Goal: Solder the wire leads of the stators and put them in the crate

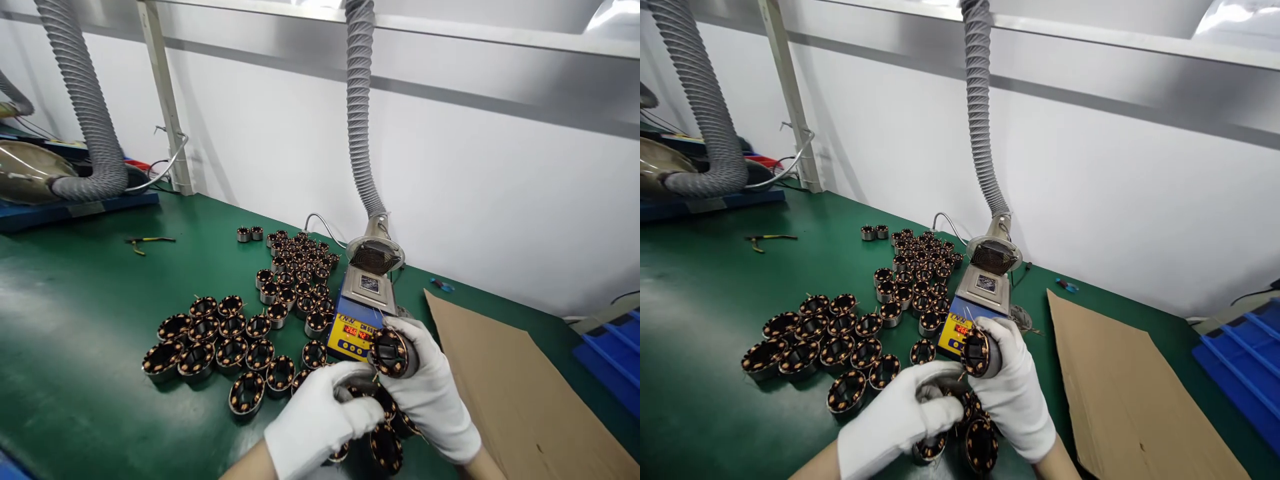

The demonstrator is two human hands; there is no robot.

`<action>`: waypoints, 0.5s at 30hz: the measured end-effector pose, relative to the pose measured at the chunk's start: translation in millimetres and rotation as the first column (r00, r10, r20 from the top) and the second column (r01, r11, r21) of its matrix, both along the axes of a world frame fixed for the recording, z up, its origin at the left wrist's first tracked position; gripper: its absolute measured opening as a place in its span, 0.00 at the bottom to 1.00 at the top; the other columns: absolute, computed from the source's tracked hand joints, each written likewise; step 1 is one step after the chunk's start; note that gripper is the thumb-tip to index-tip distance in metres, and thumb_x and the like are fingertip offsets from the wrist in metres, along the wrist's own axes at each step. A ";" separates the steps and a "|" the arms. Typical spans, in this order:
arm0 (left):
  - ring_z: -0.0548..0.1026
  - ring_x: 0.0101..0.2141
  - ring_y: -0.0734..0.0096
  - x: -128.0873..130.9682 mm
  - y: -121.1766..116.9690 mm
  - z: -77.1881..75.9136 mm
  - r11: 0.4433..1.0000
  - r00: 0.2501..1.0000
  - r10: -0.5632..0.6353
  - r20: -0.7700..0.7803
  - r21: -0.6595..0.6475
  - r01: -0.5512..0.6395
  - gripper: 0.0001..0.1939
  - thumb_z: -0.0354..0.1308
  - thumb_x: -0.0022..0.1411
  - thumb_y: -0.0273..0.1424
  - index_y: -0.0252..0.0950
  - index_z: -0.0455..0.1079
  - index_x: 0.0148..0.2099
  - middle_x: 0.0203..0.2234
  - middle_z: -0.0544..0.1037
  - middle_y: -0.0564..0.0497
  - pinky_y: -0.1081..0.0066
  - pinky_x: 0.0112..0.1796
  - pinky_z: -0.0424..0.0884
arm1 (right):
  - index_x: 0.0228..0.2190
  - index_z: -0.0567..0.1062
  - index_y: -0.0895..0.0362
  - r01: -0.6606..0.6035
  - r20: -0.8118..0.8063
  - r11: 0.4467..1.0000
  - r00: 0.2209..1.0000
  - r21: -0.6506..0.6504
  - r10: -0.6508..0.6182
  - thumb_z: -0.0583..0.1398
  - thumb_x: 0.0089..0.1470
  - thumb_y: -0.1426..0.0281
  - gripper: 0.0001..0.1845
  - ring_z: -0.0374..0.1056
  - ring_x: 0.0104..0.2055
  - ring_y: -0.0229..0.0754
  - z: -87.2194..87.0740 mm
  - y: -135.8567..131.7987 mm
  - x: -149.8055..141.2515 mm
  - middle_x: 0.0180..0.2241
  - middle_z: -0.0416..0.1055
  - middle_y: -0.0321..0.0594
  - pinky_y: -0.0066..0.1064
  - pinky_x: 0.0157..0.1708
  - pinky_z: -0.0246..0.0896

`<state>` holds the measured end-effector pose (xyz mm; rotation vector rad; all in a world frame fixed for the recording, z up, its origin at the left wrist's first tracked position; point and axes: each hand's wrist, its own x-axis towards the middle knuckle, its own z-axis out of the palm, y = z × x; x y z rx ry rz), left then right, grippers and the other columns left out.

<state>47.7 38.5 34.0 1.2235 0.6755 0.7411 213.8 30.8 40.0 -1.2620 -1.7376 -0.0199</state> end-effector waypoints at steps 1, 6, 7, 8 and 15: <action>0.63 0.23 0.74 3.5 2.8 5.1 0.999 1.000 -0.030 0.004 0.018 0.030 0.11 0.58 0.45 0.32 0.32 0.68 0.33 0.23 0.70 0.54 0.74 0.25 0.60 | 0.46 0.67 0.52 -0.003 -0.003 1.000 1.000 -0.031 0.002 0.61 0.43 0.74 0.25 0.70 0.45 0.46 0.8 -1.7 -1.0 0.44 0.68 0.43 0.37 0.46 0.67; 0.56 0.20 0.75 8.8 9.2 2.4 0.999 0.999 0.030 0.013 -0.029 -0.030 0.07 0.53 0.42 0.34 0.35 0.61 0.21 0.17 0.61 0.57 0.73 0.23 0.54 | 0.49 0.68 0.51 -0.113 -0.191 0.934 0.980 -0.340 0.049 0.58 0.38 0.77 0.32 0.64 0.54 0.48 10.0 -9.2 -2.5 0.51 0.66 0.43 0.41 0.55 0.60; 0.55 0.20 0.75 8.5 9.4 0.0 0.998 0.999 0.051 0.014 -0.049 -0.050 0.06 0.52 0.39 0.33 0.35 0.60 0.20 0.16 0.59 0.57 0.73 0.22 0.53 | 0.49 0.69 0.51 -0.199 -0.287 0.874 0.955 -0.443 0.073 0.59 0.36 0.77 0.34 0.64 0.54 0.50 13.1 -10.2 -2.5 0.51 0.67 0.42 0.42 0.55 0.59; 0.55 0.20 0.75 7.8 9.3 -2.1 0.996 0.998 0.068 0.011 -0.056 -0.067 0.06 0.50 0.35 0.32 0.35 0.59 0.19 0.16 0.59 0.57 0.73 0.22 0.53 | 0.49 0.69 0.53 -0.293 -0.391 0.793 0.917 -0.534 0.075 0.60 0.33 0.76 0.35 0.65 0.54 0.51 16.2 -10.8 -2.7 0.50 0.69 0.42 0.42 0.55 0.58; 0.70 0.25 0.66 -26.4 -4.1 -19.3 0.986 0.964 0.036 -0.265 0.169 0.010 0.09 0.48 0.39 0.32 0.35 0.68 0.23 0.21 0.74 0.50 0.72 0.26 0.63 | 0.43 0.75 0.57 -0.518 -0.622 0.536 0.783 -0.667 -0.017 0.70 0.27 0.74 0.34 0.71 0.44 0.51 34.3 3.9 8.8 0.39 0.76 0.39 0.39 0.46 0.65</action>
